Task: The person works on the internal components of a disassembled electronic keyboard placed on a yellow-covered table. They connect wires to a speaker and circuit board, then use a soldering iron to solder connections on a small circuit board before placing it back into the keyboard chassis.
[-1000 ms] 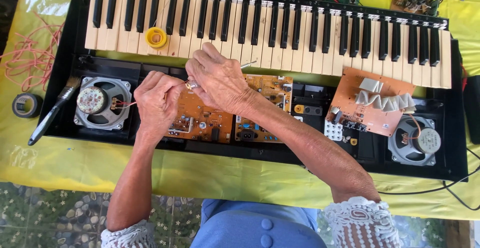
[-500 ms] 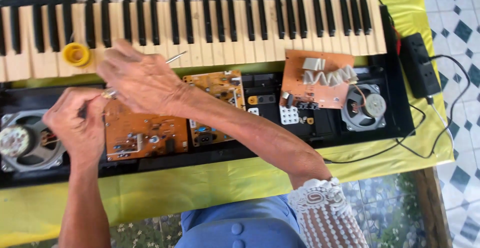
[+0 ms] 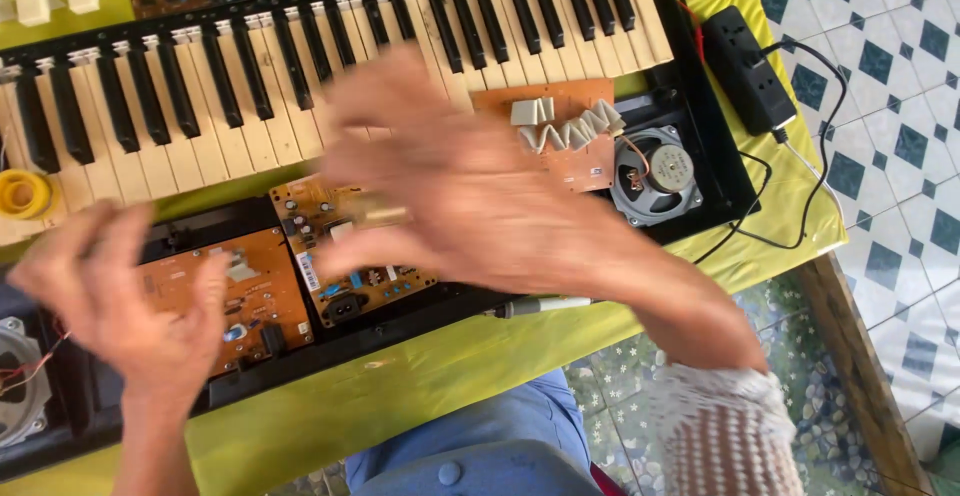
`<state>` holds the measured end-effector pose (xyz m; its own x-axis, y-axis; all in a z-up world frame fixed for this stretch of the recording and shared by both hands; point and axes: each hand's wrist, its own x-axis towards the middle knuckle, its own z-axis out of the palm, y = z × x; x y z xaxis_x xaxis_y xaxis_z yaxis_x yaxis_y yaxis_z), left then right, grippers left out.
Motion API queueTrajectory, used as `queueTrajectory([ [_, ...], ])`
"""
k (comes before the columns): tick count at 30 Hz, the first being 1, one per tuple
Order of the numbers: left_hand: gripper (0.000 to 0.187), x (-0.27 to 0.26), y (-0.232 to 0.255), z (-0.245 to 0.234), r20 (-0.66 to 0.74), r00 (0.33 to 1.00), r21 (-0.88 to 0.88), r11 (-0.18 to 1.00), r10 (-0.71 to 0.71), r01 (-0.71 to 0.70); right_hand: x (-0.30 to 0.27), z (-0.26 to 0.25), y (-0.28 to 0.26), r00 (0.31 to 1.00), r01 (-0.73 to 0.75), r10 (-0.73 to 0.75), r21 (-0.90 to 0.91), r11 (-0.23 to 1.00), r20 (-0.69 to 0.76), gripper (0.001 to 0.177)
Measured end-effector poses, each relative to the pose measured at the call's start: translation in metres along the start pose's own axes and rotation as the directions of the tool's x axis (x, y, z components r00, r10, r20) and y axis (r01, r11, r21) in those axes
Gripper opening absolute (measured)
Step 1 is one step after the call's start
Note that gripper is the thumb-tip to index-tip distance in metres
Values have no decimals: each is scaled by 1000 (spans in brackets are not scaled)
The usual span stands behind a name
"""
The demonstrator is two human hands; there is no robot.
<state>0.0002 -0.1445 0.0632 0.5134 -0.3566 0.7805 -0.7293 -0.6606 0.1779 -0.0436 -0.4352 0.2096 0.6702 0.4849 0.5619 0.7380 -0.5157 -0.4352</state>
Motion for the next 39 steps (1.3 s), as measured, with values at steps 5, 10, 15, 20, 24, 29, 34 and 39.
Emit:
queueTrajectory([
  [5,29,20,52,50,260,960,-237,971,101,-38,-141,-64,11,745,-404,626,590,699,-231,47],
  [10,40,29,84,108,416,854,-222,945,313,-239,-201,-52,-4,676,-641,567,4,768,-471,54],
  [15,38,31,105,168,373,860,-288,925,349,-250,-235,-20,5,558,-700,592,54,713,-582,49],
  [20,85,51,123,166,571,774,-336,938,273,-84,-300,-33,55,562,-760,409,-253,599,-719,33],
  [24,66,44,127,181,637,765,-307,940,89,146,-225,-71,56,596,-739,438,-246,628,-673,10],
  [29,45,25,118,207,787,613,-422,661,-73,621,-225,-80,142,619,-783,760,-232,577,-199,17],
  [34,49,28,119,217,814,559,-395,555,-158,732,-246,-62,204,316,-945,945,-121,305,-87,26],
  [39,52,14,118,247,794,583,-438,505,-171,744,-243,-52,213,213,-977,966,-26,211,-144,19],
])
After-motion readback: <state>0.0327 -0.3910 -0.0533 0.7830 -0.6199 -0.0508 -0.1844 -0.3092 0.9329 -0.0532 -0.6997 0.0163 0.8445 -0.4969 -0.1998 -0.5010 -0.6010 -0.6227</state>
